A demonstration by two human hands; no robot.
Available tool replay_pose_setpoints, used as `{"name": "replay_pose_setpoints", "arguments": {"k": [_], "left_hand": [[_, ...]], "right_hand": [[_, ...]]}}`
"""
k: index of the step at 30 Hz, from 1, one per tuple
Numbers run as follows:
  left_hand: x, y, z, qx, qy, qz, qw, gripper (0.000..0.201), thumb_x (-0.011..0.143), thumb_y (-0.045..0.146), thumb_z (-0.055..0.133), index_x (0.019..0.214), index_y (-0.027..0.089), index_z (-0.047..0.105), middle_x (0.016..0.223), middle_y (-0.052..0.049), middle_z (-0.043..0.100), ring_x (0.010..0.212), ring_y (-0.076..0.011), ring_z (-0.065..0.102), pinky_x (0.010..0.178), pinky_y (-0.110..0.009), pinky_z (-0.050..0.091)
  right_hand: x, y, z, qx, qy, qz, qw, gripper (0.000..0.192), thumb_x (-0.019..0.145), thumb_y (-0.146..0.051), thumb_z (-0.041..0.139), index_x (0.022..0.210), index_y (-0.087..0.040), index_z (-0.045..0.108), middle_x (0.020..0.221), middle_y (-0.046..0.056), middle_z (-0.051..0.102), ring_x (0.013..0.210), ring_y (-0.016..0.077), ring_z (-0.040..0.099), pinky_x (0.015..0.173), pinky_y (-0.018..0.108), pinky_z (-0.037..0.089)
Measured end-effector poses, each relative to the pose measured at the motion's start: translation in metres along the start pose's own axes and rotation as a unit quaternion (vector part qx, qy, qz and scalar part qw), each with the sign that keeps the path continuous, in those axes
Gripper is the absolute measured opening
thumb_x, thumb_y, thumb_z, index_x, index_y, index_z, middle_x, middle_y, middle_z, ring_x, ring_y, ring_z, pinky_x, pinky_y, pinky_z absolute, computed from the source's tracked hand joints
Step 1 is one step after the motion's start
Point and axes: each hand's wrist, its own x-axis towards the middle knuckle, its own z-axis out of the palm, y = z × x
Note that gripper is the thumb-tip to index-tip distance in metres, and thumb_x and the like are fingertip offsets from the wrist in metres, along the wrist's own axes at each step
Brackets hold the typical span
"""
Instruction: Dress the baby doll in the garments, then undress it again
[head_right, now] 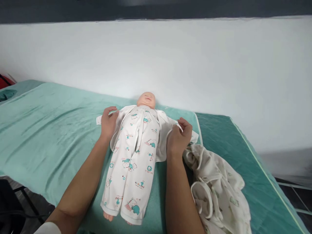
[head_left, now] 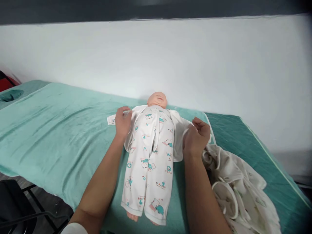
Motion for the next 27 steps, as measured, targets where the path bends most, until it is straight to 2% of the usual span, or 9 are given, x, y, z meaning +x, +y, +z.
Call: {"name": "replay_pose_setpoints", "arguments": {"k": [2,4,6,9,14,17,21,25,27], "left_hand": [[0.001,-0.001,0.008,0.078,-0.07,0.1,0.989,0.023,0.09,0.032,0.058,0.11,0.022,0.064,0.126,-0.006,0.063,0.125,-0.02,0.052,0.112,-0.038,0.038],[0.005,-0.004,0.015,0.129,-0.125,0.162,0.97,0.027,0.093,0.033,0.055,0.115,0.021,0.064,0.129,-0.008,0.062,0.128,-0.0212,0.049,0.114,-0.038,0.035],[0.012,-0.008,0.019,0.163,-0.163,0.177,0.957,0.031,0.095,0.033,0.05,0.12,0.02,0.063,0.128,-0.008,0.063,0.126,-0.0219,0.052,0.112,-0.038,0.037],[0.022,-0.01,0.021,0.22,-0.2,0.172,0.939,0.033,0.096,0.03,0.046,0.124,0.022,0.062,0.127,-0.007,0.065,0.12,-0.0228,0.057,0.106,-0.038,0.04],[0.028,-0.004,0.024,0.304,-0.198,0.166,0.917,0.037,0.094,0.021,0.045,0.127,0.026,0.061,0.126,-0.006,0.065,0.115,-0.0246,0.059,0.098,-0.037,0.043],[0.03,-0.003,0.025,0.329,-0.188,0.169,0.91,0.041,0.09,0.015,0.045,0.127,0.026,0.061,0.123,-0.007,0.066,0.107,-0.0248,0.062,0.09,-0.036,0.045],[0.036,-0.009,0.02,0.349,-0.164,0.146,0.911,0.042,0.087,0.012,0.045,0.121,0.029,0.065,0.121,-0.004,0.067,0.102,-0.024,0.064,0.081,-0.035,0.047],[0.043,-0.015,0.012,0.38,-0.138,0.062,0.913,0.039,0.085,0.012,0.047,0.11,0.032,0.07,0.114,-0.003,0.07,0.098,-0.0241,0.066,0.075,-0.034,0.047],[0.045,-0.017,0.01,0.382,-0.142,0.044,0.912,0.038,0.085,0.012,0.048,0.108,0.032,0.071,0.112,-0.002,0.071,0.098,-0.0244,0.066,0.075,-0.033,0.047]], "right_hand": [[-0.006,0.0,0.004,-0.053,-0.056,-0.071,0.995,0.029,0.082,-0.028,0.052,0.11,-0.022,0.059,0.13,0.008,0.061,0.124,0.0225,0.055,0.109,0.045,0.041],[-0.009,0.002,0.011,-0.101,-0.121,-0.115,0.981,0.031,0.087,-0.032,0.05,0.115,-0.024,0.061,0.131,0.007,0.061,0.126,0.0233,0.053,0.11,0.047,0.039],[-0.006,0.006,0.018,-0.142,-0.165,-0.134,0.967,0.035,0.089,-0.035,0.049,0.119,-0.023,0.062,0.131,0.009,0.062,0.126,0.0251,0.053,0.111,0.049,0.038],[0.006,0.014,0.028,-0.196,-0.194,-0.16,0.948,0.039,0.091,-0.037,0.046,0.123,-0.021,0.063,0.132,0.011,0.063,0.125,0.0266,0.054,0.111,0.05,0.037],[0.03,0.014,0.042,-0.308,-0.222,-0.161,0.911,0.042,0.095,-0.036,0.039,0.125,-0.022,0.065,0.128,0.011,0.066,0.118,0.028,0.059,0.103,0.047,0.043],[0.051,0.014,0.05,-0.39,-0.252,-0.114,0.879,0.045,0.095,-0.036,0.035,0.124,-0.025,0.067,0.118,0.012,0.07,0.109,0.0291,0.064,0.094,0.044,0.047],[0.092,0.032,0.048,-0.442,-0.289,-0.049,0.848,0.041,0.087,-0.03,0.043,0.115,-0.023,0.073,0.119,0.013,0.071,0.107,0.0316,0.064,0.091,0.043,0.048],[0.121,0.056,0.033,-0.391,-0.317,-0.015,0.864,0.038,0.077,-0.022,0.051,0.106,-0.02,0.076,0.11,0.011,0.073,0.101,0.0279,0.066,0.09,0.039,0.049],[0.123,0.059,0.028,-0.361,-0.318,-0.035,0.876,0.042,0.075,-0.02,0.052,0.111,-0.021,0.074,0.112,0.009,0.073,0.102,0.0268,0.066,0.094,0.04,0.049]]}}
